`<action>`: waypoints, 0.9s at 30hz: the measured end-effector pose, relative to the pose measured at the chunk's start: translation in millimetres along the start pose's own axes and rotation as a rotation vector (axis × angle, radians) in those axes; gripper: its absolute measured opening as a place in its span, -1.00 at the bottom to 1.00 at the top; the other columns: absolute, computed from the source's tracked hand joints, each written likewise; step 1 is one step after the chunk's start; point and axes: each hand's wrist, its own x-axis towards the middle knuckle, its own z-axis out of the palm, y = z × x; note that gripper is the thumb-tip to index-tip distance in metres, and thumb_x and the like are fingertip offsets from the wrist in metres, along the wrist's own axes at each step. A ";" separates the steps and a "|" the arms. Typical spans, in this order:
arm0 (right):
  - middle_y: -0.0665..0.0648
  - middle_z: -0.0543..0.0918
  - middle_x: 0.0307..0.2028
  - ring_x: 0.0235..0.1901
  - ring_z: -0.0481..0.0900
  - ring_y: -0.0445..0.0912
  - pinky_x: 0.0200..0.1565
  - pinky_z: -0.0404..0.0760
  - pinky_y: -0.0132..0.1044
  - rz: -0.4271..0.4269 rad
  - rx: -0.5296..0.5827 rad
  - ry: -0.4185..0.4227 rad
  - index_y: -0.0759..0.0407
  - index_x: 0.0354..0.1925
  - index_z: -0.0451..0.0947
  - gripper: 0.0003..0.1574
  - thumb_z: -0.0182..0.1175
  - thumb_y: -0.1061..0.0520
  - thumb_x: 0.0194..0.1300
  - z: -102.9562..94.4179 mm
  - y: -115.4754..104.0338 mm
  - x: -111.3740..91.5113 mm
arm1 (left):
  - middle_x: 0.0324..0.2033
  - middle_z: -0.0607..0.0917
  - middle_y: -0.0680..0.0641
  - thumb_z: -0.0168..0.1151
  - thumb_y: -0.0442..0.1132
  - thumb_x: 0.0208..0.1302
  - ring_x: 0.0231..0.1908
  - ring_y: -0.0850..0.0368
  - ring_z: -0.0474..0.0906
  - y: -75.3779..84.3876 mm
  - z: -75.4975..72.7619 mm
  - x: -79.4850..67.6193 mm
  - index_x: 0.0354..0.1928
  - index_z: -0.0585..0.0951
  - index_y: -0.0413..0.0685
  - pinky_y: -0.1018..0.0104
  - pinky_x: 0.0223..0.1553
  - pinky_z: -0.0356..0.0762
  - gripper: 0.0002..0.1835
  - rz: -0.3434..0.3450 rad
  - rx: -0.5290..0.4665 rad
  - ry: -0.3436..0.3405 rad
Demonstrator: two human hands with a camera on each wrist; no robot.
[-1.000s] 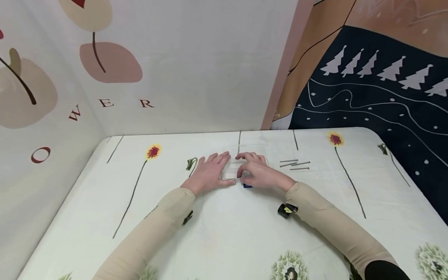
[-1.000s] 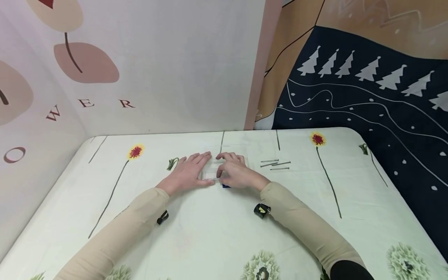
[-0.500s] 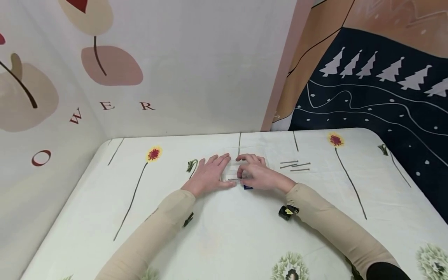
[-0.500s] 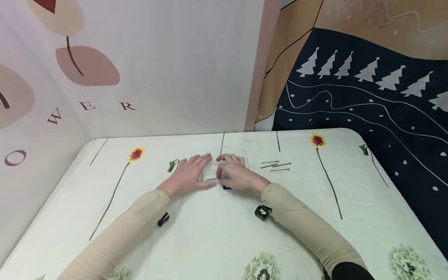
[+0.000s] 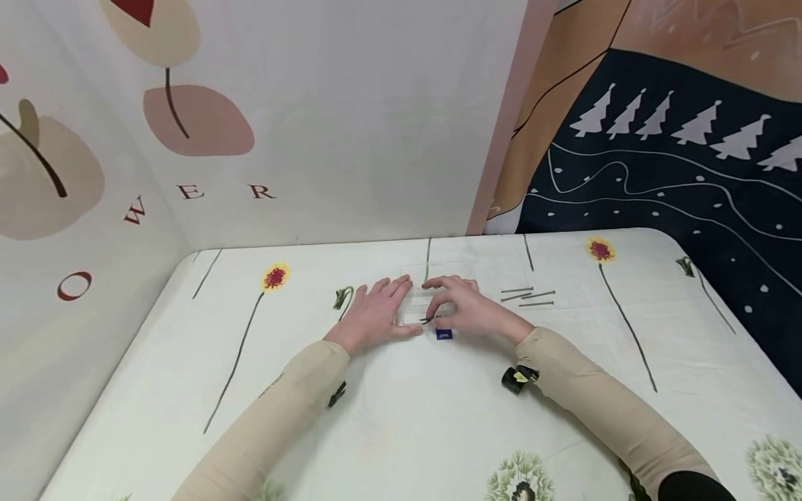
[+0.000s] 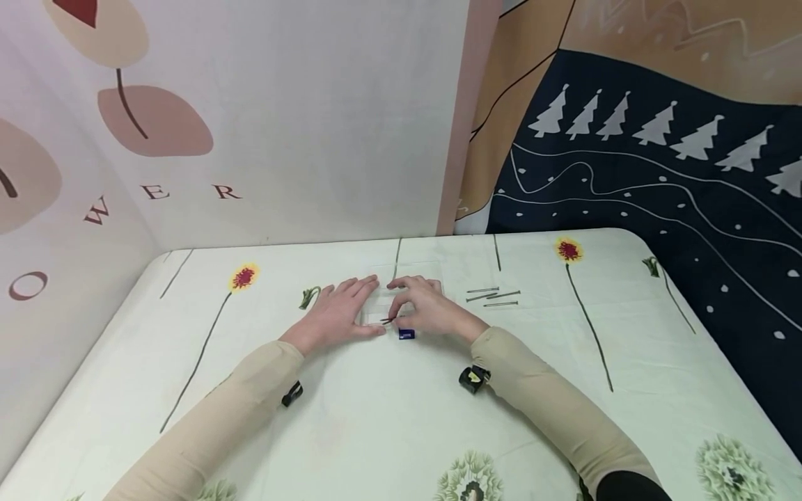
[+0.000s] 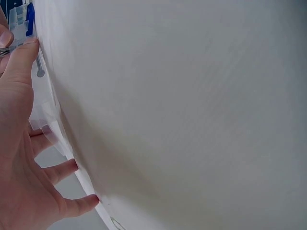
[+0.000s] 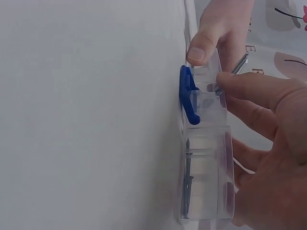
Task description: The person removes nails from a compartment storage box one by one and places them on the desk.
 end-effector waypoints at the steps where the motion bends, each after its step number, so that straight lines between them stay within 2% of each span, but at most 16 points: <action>1: 0.23 0.43 0.24 0.27 0.27 0.15 0.19 0.03 0.17 -0.002 0.008 0.008 0.02 -0.35 0.72 -0.92 0.32 0.19 0.16 -0.1 0.2 0.0 | 0.48 0.09 0.00 0.09 0.42 0.17 0.40 -0.17 0.04 0.0 0.2 0.0 0.50 0.11 -0.03 -0.31 0.24 0.06 0.01 0.000 0.001 0.000; 16: 0.16 0.64 0.02 0.11 0.47 0.12 0.13 0.23 0.18 0.019 0.040 0.186 0.15 -0.30 0.77 -0.91 0.34 0.23 0.20 -4.0 2.0 3.0 | 0.48 0.08 -0.01 0.08 0.43 0.18 0.41 -0.17 0.03 0.8 0.3 -0.5 0.50 0.11 -0.03 -0.31 0.25 0.04 0.01 -0.003 0.001 -0.005; 21: 0.17 0.66 -0.06 0.05 0.53 0.09 0.08 0.46 0.00 0.038 0.150 0.197 0.22 -0.30 0.76 -0.90 0.32 0.28 0.21 -8.8 6.8 -0.4 | 0.48 0.08 -0.02 0.07 0.43 0.18 0.41 -0.17 0.03 0.6 0.1 -0.7 0.50 0.10 -0.02 -0.30 0.26 0.04 0.00 -0.002 0.002 -0.006; 27: 0.13 0.66 -0.11 0.03 0.53 0.05 0.10 0.45 -0.03 0.070 0.231 0.236 0.24 -0.26 0.75 -0.88 0.30 0.28 0.22 -21.1 6.1 -7.6 | 0.48 0.07 -0.02 0.07 0.43 0.18 0.41 -0.17 0.03 0.8 -0.1 -0.5 0.50 0.09 -0.03 -0.30 0.26 0.04 0.01 -0.002 0.010 -0.007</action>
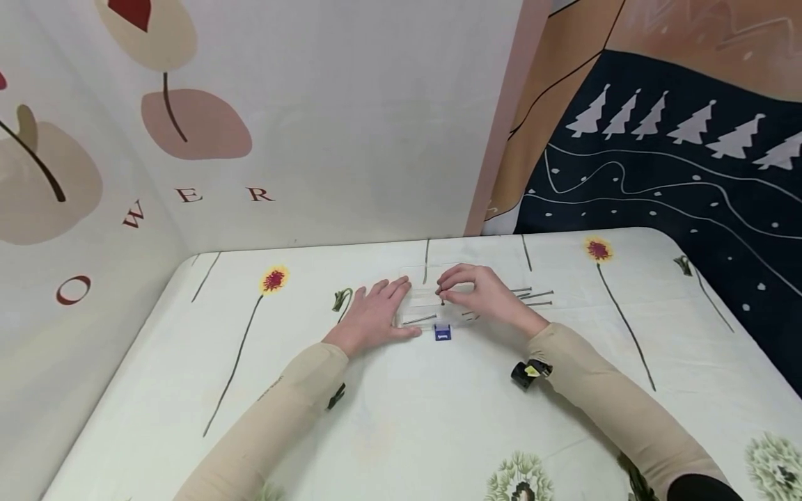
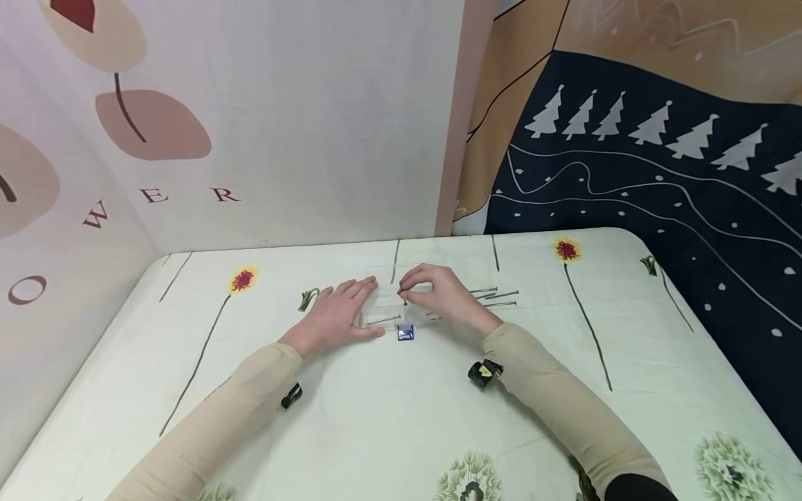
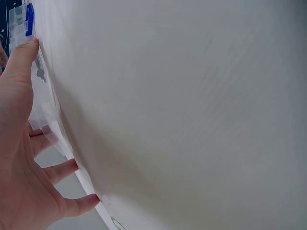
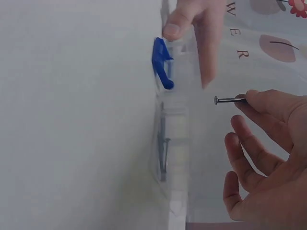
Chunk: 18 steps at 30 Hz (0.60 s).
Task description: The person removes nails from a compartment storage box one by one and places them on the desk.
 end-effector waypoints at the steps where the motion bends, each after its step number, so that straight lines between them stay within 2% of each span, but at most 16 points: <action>1: 0.13 0.66 -0.11 0.03 0.53 0.05 0.11 0.44 -0.01 0.004 0.003 0.005 0.24 -0.25 0.74 -0.88 0.30 0.28 0.23 -2.4 -0.3 -0.9 | 0.48 0.07 -0.02 0.07 0.43 0.18 0.41 -0.17 0.03 0.0 0.0 -0.2 0.50 0.09 -0.03 -0.30 0.26 0.04 0.01 -0.002 0.000 -0.001; 11: 0.12 0.66 -0.14 -0.01 0.54 0.04 0.10 0.44 -0.01 0.038 -0.021 -0.003 0.24 -0.23 0.73 -0.87 0.29 0.28 0.24 -24.9 13.4 -15.4 | 0.46 0.14 -0.03 0.10 0.42 0.17 0.38 -0.18 0.10 0.3 1.7 -1.1 0.49 0.14 -0.05 -0.30 0.22 0.12 0.00 0.009 0.013 0.035; 18: 0.13 0.66 -0.16 -0.03 0.54 0.04 0.11 0.42 0.06 0.061 -0.032 0.000 0.23 -0.26 0.72 -0.90 0.29 0.29 0.24 -37.6 23.4 -26.8 | 0.48 0.06 -0.02 0.05 0.44 0.19 0.41 -0.17 0.03 -0.7 1.3 -0.7 0.51 0.08 -0.04 -0.30 0.26 0.05 0.01 0.008 0.014 0.010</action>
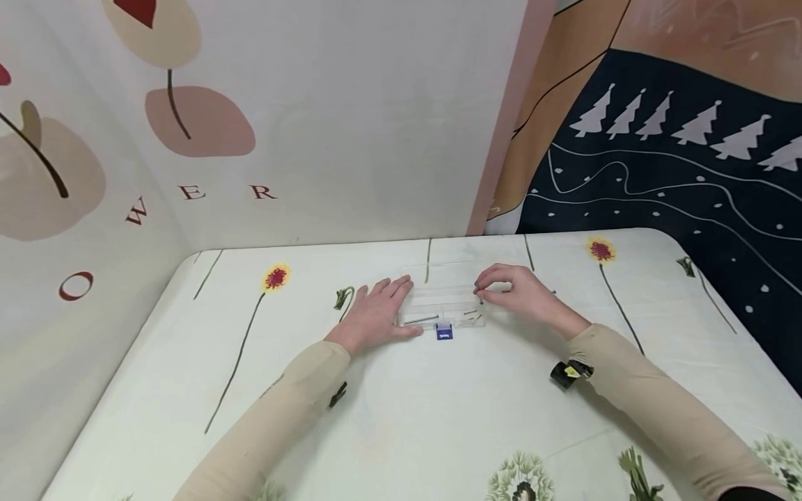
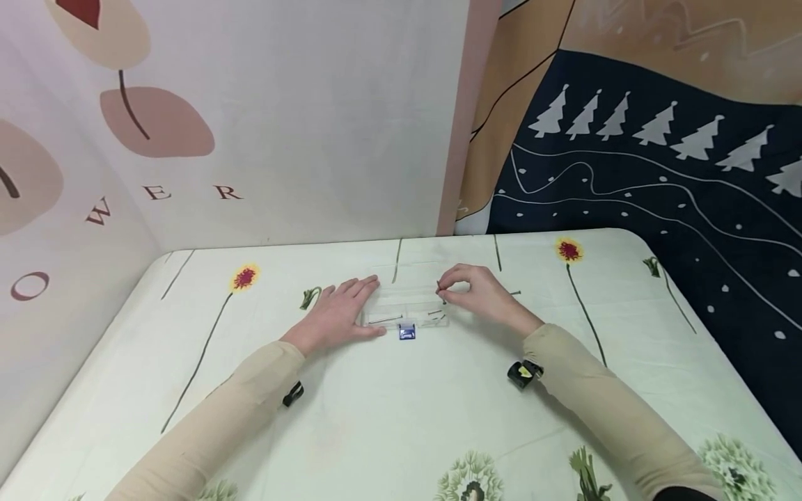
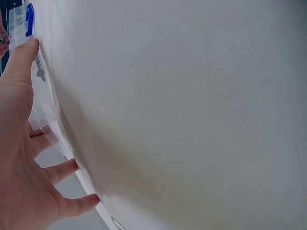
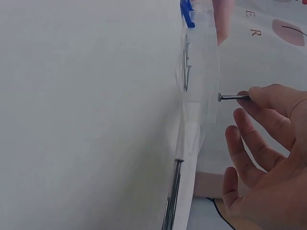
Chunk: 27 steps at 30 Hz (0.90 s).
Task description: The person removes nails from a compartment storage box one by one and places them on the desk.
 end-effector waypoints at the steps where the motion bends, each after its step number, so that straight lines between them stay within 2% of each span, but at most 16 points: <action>1: 0.14 0.66 -0.16 -0.03 0.53 0.05 0.11 0.42 0.07 0.003 0.003 0.002 0.23 -0.26 0.72 -0.91 0.29 0.29 0.24 -1.5 1.1 -1.4 | 0.48 0.06 -0.02 0.05 0.44 0.19 0.41 -0.17 0.03 0.1 0.0 0.2 0.51 0.08 -0.04 -0.30 0.26 0.04 0.02 0.002 -0.003 -0.001; 13: 0.20 0.64 -0.13 0.01 0.50 0.08 0.13 0.42 0.12 0.073 0.014 0.015 0.29 -0.25 0.70 -0.88 0.28 0.26 0.26 -17.8 10.9 -15.5 | 0.49 0.05 -0.02 0.04 0.44 0.19 0.41 -0.17 0.02 0.2 1.1 1.3 0.51 0.07 -0.05 -0.29 0.27 0.04 0.02 -0.004 0.000 -0.008; 19: 0.21 0.63 -0.14 -0.02 0.51 0.08 0.02 0.54 0.01 0.053 0.008 -0.007 0.32 -0.25 0.69 -0.89 0.27 0.30 0.26 -19.2 17.4 -18.7 | 0.49 0.05 -0.02 0.04 0.44 0.19 0.41 -0.17 0.02 -0.6 1.4 0.5 0.51 0.08 -0.04 -0.30 0.27 0.03 0.02 -0.003 -0.011 -0.003; 27: 0.16 0.65 -0.17 -0.10 0.56 0.03 -0.03 0.55 -0.02 0.001 -0.059 -0.020 0.27 -0.23 0.70 -0.88 0.26 0.33 0.25 -21.7 29.1 -24.8 | 0.49 0.05 -0.03 0.03 0.45 0.19 0.41 -0.17 0.01 -0.8 0.6 0.0 0.51 0.07 -0.05 -0.30 0.27 0.03 0.03 -0.003 -0.010 -0.001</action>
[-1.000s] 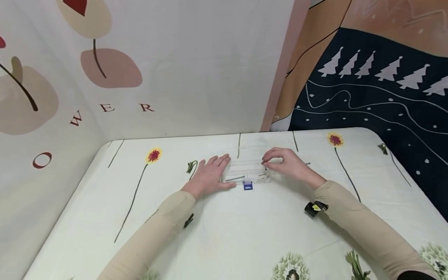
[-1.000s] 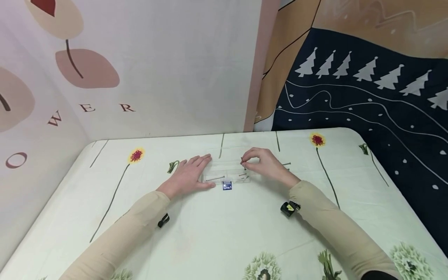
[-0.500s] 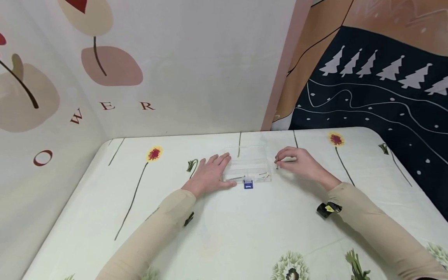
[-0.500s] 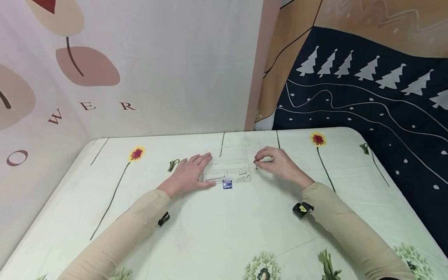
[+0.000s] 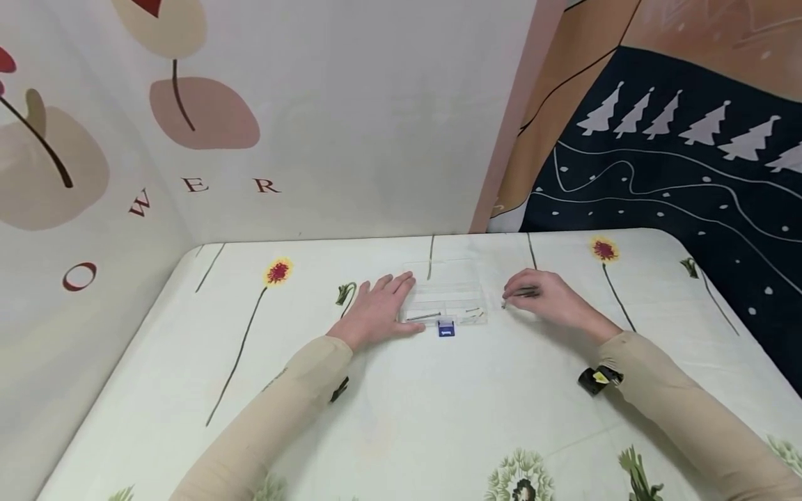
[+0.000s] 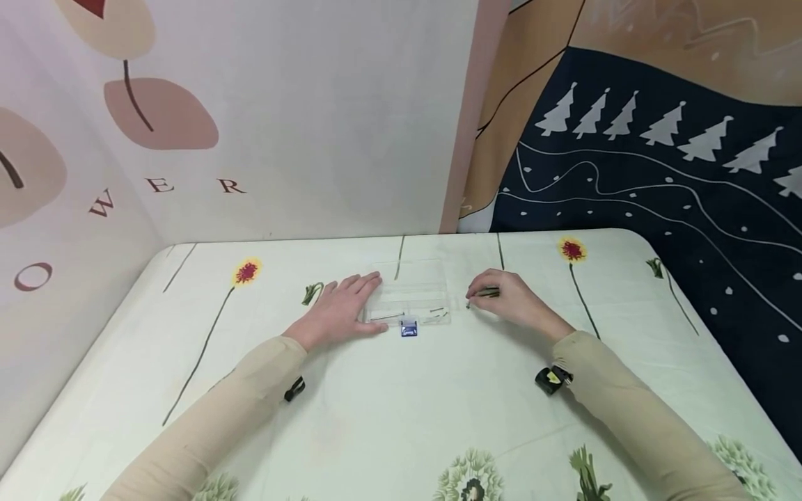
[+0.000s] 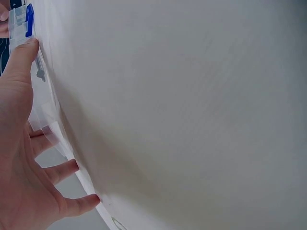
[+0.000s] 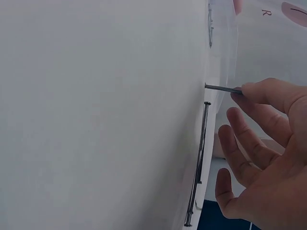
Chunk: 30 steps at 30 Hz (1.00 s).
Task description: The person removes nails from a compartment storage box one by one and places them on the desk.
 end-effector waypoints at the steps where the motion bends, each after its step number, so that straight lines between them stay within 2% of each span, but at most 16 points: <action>1: 0.15 0.65 -0.17 -0.11 0.57 0.02 -0.04 0.55 -0.03 -0.009 -0.004 0.006 0.26 -0.23 0.70 -0.88 0.27 0.33 0.24 -0.8 1.0 -1.3 | 0.49 0.05 -0.03 0.03 0.45 0.19 0.41 -0.17 0.01 0.1 -0.1 0.2 0.51 0.07 -0.05 -0.30 0.27 0.03 0.03 0.000 0.001 -0.001; 6: 0.11 0.66 -0.18 -0.11 0.56 -0.03 -0.03 0.54 -0.07 -0.019 -0.031 0.035 0.22 -0.23 0.71 -0.88 0.29 0.31 0.24 -5.8 4.7 -7.5 | 0.49 0.04 -0.03 0.03 0.45 0.19 0.41 -0.17 0.01 0.4 -1.2 0.6 0.51 0.06 -0.05 -0.31 0.27 0.02 0.03 -0.003 -0.001 -0.008; 14: 0.13 0.66 -0.16 -0.08 0.54 -0.01 0.00 0.49 -0.13 0.022 -0.052 0.061 0.23 -0.25 0.71 -0.90 0.30 0.30 0.23 -15.1 7.4 -17.3 | 0.49 0.04 -0.03 0.03 0.44 0.19 0.42 -0.17 0.00 0.7 -2.4 0.9 0.51 0.05 -0.05 -0.31 0.27 0.02 0.03 -0.005 -0.003 -0.011; 22: 0.16 0.66 -0.13 -0.05 0.52 0.00 -0.01 0.50 0.01 0.060 -0.049 0.060 0.23 -0.23 0.71 -0.89 0.29 0.28 0.25 -20.5 6.2 -19.5 | 0.49 0.03 -0.03 0.04 0.43 0.20 0.42 -0.18 -0.01 1.3 -3.6 0.7 0.51 0.05 -0.06 -0.30 0.27 0.01 0.03 -0.003 -0.002 -0.021; 30: 0.18 0.67 -0.14 -0.07 0.53 0.03 0.04 0.45 0.01 0.011 -0.022 0.050 0.25 -0.23 0.70 -0.89 0.31 0.29 0.23 -13.1 0.7 -14.0 | 0.49 0.05 -0.03 0.06 0.42 0.20 0.41 -0.17 0.00 1.6 -2.6 -0.5 0.51 0.06 -0.06 -0.31 0.27 0.02 0.02 0.001 -0.011 -0.013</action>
